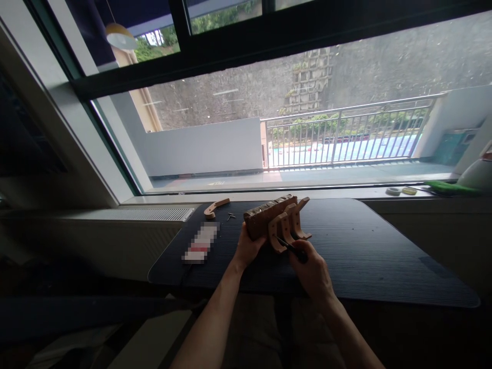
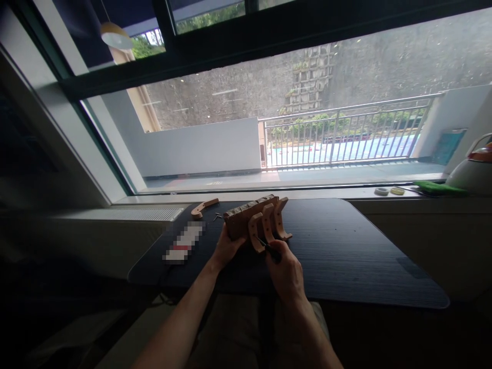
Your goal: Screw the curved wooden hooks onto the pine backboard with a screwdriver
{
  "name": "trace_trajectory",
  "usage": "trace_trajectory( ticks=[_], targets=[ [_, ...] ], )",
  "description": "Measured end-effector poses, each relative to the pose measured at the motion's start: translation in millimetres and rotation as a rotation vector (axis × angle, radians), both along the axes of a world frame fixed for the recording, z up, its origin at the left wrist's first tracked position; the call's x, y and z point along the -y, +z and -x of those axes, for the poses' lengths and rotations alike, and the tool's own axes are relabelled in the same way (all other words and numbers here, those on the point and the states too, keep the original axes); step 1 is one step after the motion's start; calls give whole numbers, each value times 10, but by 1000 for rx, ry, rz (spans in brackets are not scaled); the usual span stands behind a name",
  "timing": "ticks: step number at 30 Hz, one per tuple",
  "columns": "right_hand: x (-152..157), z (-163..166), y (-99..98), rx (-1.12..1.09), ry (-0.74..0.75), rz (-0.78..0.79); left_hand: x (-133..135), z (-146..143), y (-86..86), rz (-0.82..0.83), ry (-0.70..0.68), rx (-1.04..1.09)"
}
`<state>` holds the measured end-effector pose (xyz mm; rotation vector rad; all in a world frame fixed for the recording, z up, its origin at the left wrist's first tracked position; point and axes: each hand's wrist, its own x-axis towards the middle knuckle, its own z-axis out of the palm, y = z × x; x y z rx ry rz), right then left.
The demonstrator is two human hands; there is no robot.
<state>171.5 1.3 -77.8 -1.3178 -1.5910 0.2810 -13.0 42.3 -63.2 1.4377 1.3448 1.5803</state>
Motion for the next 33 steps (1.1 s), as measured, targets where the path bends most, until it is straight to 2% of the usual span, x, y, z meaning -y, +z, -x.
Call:
trace_trajectory(
  ticks=[8, 16, 21, 27, 33],
  targets=[
    [-4, -8, -7, -2, 22, -56, -1, -2, 4, -5, 5, 13],
    [-31, -16, -32, -19, 54, -38, -29, 10, -32, -11, 12, -8],
    [-66, 2, -26, -24, 119, -128, -17, 11, -19, -14, 20, -24],
    [-71, -5, -38, -60, 113, -200, -13, 7, -16, -18, 10, -4],
    [-46, -13, -59, -91, 98, -161, -47, 23, -65, -31, 11, -17]
  ],
)
